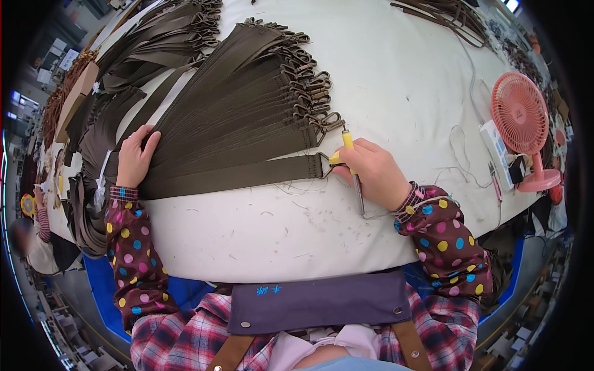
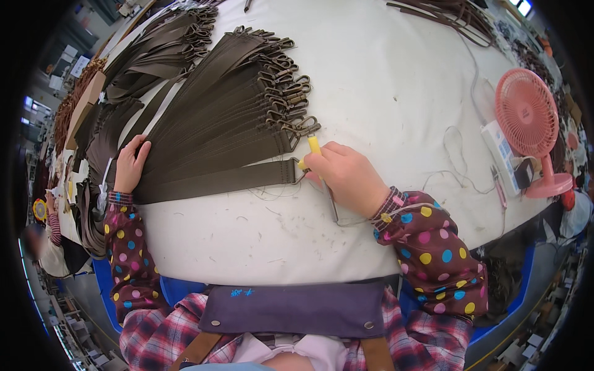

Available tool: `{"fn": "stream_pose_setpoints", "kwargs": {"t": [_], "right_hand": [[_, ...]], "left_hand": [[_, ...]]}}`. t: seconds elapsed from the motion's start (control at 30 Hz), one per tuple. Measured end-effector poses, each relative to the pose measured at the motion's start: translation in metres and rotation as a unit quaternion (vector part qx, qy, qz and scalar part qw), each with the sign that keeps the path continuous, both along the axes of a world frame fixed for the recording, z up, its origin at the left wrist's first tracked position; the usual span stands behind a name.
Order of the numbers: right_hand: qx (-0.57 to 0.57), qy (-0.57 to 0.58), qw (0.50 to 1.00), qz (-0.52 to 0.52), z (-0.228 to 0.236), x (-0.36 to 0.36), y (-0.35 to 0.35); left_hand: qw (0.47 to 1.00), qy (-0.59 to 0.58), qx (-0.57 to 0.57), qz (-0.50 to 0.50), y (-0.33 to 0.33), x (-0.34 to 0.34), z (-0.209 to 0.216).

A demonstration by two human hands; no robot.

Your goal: Assembling metal swivel clips onto fabric straps using a small hand tool.

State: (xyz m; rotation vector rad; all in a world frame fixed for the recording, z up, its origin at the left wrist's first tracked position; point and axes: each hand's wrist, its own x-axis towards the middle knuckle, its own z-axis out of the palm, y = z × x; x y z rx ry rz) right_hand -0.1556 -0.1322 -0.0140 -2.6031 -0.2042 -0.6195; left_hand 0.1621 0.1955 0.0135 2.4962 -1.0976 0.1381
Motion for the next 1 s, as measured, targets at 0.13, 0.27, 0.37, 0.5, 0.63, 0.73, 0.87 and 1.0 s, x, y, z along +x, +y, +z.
{"fn": "stream_pose_setpoints", "kwargs": {"t": [0.13,0.27,0.37,0.5,0.63,0.73,0.87,1.0], "right_hand": [[-0.040,-0.010,0.999,0.017,-0.003,-0.017,0.004],[-0.033,-0.031,0.999,0.026,0.000,-0.016,0.007],[-0.013,-0.036,0.999,0.028,0.005,-0.015,0.008],[-0.019,0.001,1.000,0.017,0.010,-0.016,0.009],[-0.011,-0.005,1.000,0.017,0.008,-0.013,0.010],[-0.011,0.005,1.000,0.018,0.006,-0.015,0.009],[-0.009,0.006,0.999,0.048,0.002,-0.016,0.005],[-0.011,-0.009,0.999,0.040,0.004,-0.013,0.007]], "left_hand": [[0.997,-0.063,-0.003,-0.040,0.015,-0.026,-0.001],[0.998,-0.008,-0.005,-0.068,0.012,-0.015,0.002],[0.997,-0.032,-0.013,-0.075,0.004,0.010,0.000],[0.996,-0.063,-0.019,-0.063,-0.005,0.026,-0.007],[0.973,-0.208,-0.066,-0.071,-0.033,-0.005,-0.001],[0.977,-0.076,-0.121,-0.162,-0.074,-0.072,0.008],[0.936,0.008,-0.041,-0.351,-0.116,-0.144,0.012],[0.936,-0.021,-0.035,-0.350,-0.133,-0.149,0.001]]}}
